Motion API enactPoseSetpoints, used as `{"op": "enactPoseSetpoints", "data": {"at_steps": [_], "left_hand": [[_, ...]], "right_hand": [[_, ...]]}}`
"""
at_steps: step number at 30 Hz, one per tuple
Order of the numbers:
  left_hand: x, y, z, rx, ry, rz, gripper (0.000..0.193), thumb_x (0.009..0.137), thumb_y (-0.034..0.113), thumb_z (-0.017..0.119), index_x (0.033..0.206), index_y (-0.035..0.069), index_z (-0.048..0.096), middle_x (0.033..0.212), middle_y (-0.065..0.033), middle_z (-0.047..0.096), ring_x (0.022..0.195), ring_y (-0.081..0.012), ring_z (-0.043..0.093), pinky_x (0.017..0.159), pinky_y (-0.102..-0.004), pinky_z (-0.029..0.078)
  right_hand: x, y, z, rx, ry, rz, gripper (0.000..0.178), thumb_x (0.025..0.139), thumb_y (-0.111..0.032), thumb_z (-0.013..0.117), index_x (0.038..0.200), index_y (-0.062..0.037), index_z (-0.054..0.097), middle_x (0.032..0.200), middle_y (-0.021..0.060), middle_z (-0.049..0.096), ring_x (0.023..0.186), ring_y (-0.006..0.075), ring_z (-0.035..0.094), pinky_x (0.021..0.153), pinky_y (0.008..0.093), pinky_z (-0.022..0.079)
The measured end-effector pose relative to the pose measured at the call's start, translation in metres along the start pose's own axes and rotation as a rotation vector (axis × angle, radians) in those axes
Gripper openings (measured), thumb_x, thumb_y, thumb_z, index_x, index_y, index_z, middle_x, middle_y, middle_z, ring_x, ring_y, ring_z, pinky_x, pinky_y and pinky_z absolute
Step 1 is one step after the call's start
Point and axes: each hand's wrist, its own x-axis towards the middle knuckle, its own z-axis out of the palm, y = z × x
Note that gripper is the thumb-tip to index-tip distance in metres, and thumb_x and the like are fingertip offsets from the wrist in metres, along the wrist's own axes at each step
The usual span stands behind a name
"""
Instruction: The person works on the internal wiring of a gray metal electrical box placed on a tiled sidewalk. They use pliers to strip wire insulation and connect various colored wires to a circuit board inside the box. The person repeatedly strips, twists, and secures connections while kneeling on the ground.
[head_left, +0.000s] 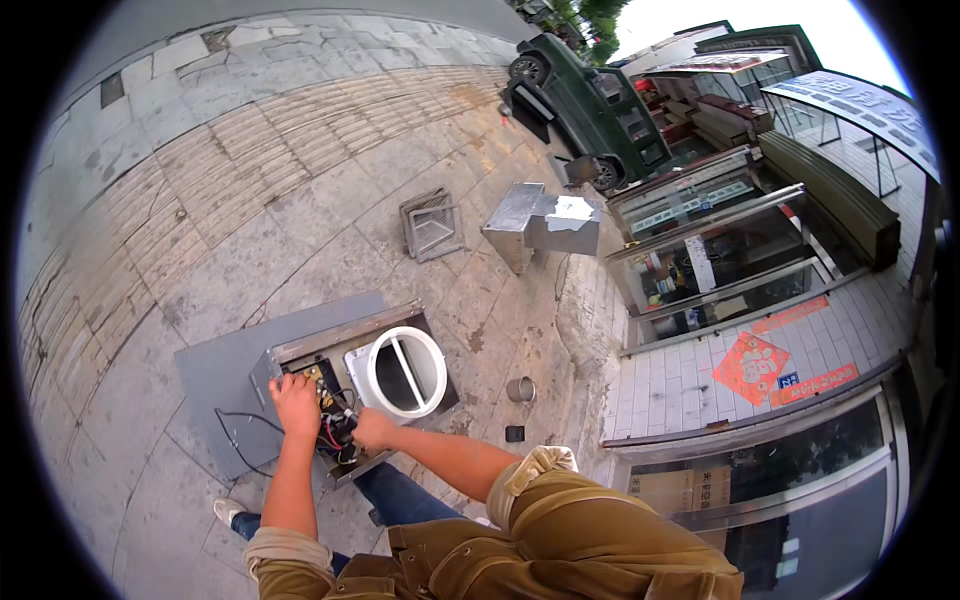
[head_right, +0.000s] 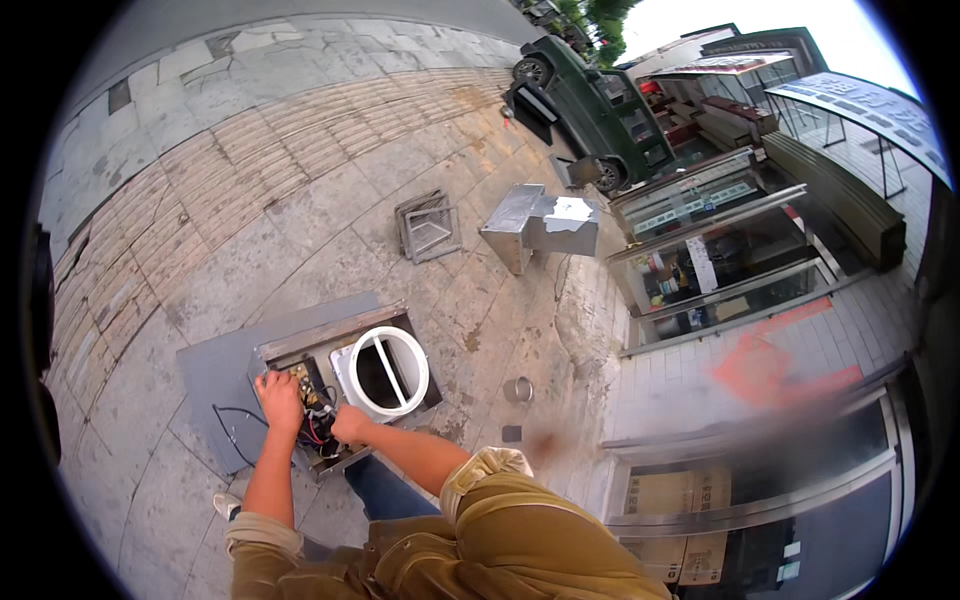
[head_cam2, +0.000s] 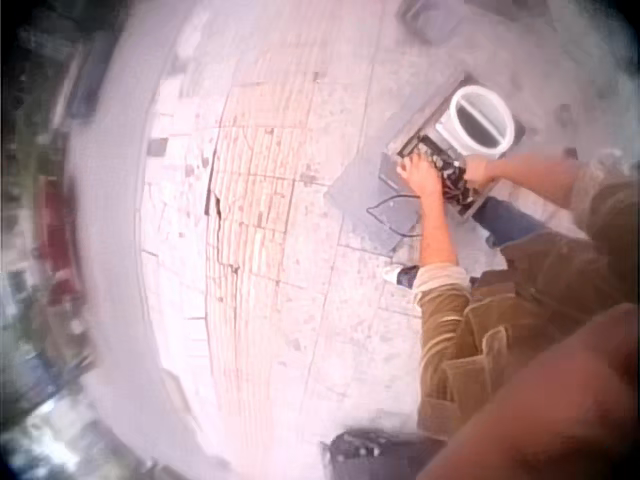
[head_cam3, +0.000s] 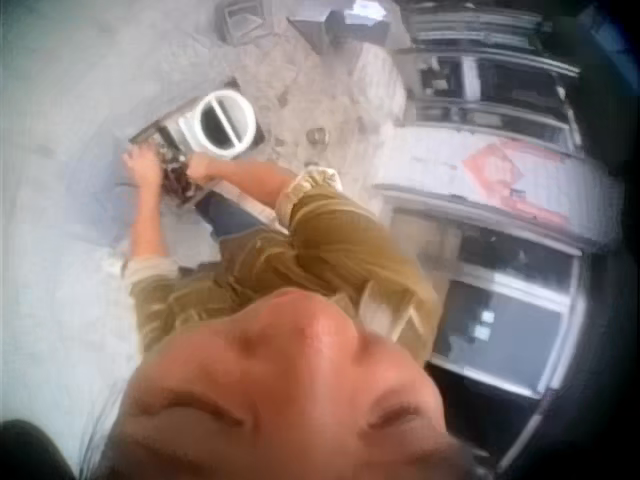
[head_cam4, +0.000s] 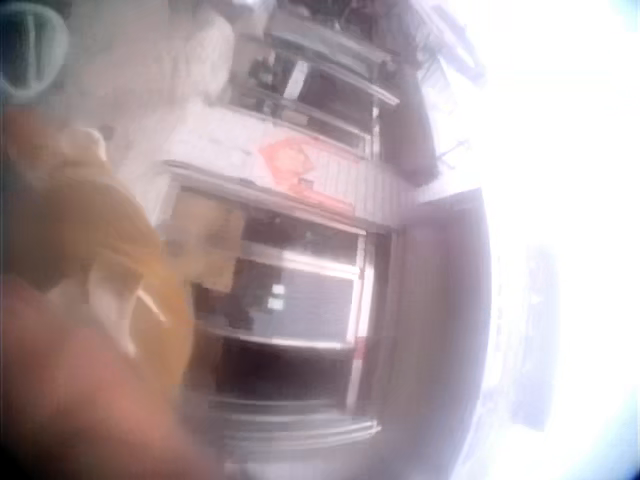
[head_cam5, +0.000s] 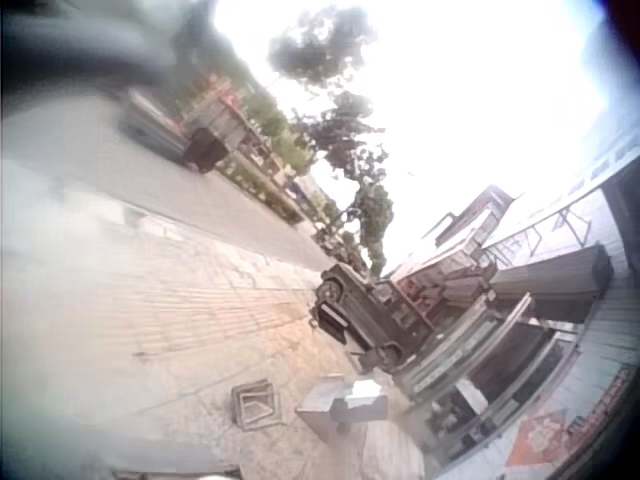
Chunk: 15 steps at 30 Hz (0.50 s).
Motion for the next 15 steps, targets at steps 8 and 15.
{"op": "enactPoseSetpoints", "data": {"at_steps": [8,15], "left_hand": [[-0.004,-0.008,-0.002,0.057,-0.080,-0.001,0.012,0.078,0.010,0.058,0.082,0.012,0.068,0.088,0.0011,0.063,0.097,-0.0187,0.056,0.100,-0.0522,0.034],[-0.004,-0.003,-0.001,0.028,-0.082,-0.031,0.012,0.078,0.011,0.059,0.082,0.012,0.070,0.091,-0.0001,0.064,0.100,-0.0192,0.056,0.104,-0.0529,0.031]], "right_hand": [[-0.004,-0.007,0.003,0.316,0.063,0.253,0.040,0.071,-0.017,0.063,0.097,0.0134,0.059,0.096,0.0355,0.063,0.098,0.0470,0.062,0.087,0.0470,0.049],[-0.004,-0.003,-0.007,0.327,-0.037,0.264,0.042,0.080,-0.025,0.069,0.101,0.0107,0.061,0.100,0.0330,0.064,0.100,0.0461,0.061,0.088,0.0455,0.048]]}}
